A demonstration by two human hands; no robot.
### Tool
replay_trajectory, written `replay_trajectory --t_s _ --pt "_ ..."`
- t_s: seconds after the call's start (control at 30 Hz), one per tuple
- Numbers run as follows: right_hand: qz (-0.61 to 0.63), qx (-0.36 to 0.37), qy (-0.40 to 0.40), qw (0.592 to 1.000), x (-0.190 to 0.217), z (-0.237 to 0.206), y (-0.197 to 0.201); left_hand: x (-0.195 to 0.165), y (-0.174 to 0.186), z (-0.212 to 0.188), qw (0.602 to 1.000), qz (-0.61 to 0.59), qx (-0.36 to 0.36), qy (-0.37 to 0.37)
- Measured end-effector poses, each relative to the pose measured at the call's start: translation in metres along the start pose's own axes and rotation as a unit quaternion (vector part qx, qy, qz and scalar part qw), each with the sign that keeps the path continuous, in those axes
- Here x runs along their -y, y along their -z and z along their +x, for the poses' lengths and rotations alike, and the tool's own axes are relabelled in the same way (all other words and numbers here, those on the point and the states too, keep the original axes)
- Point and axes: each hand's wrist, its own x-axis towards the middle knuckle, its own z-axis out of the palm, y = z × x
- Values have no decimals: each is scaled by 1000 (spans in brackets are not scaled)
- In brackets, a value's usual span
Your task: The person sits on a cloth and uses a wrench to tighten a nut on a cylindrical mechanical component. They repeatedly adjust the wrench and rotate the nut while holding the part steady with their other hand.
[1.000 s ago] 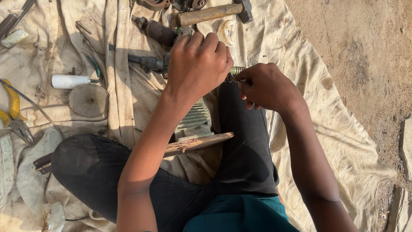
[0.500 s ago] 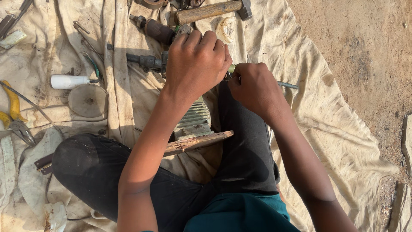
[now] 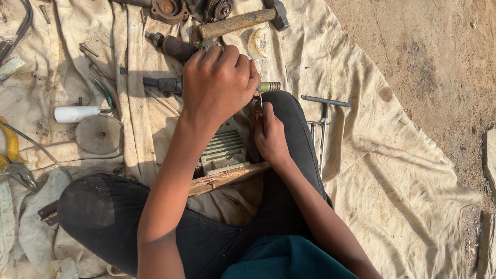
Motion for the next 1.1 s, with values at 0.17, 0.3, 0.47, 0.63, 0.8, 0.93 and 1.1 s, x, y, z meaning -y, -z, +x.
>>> replay_trajectory --t_s 0.17,0.3,0.47,0.63,0.8,0.93,1.1 --pt "47 -33 -120 991 21 -17 7 1 2 -1 1000 11 -3 -12" --pt "194 -59 -136 970 21 0 12 3 4 -1 1000 16 1 -12" --pt "314 -48 -208 925 18 19 10 -1 22 -5 999 25 16 -20" --pt "333 -37 -192 922 26 9 8 -4 39 -17 998 49 16 -23" --pt "295 -47 -134 945 29 4 0 -5 41 -20 995 100 -20 9" --pt "331 -28 -155 930 28 -1 0 -15 54 -31 994 101 -21 26" --pt "315 -6 -88 945 43 -7 -2 -7 82 -55 987 145 -56 47"
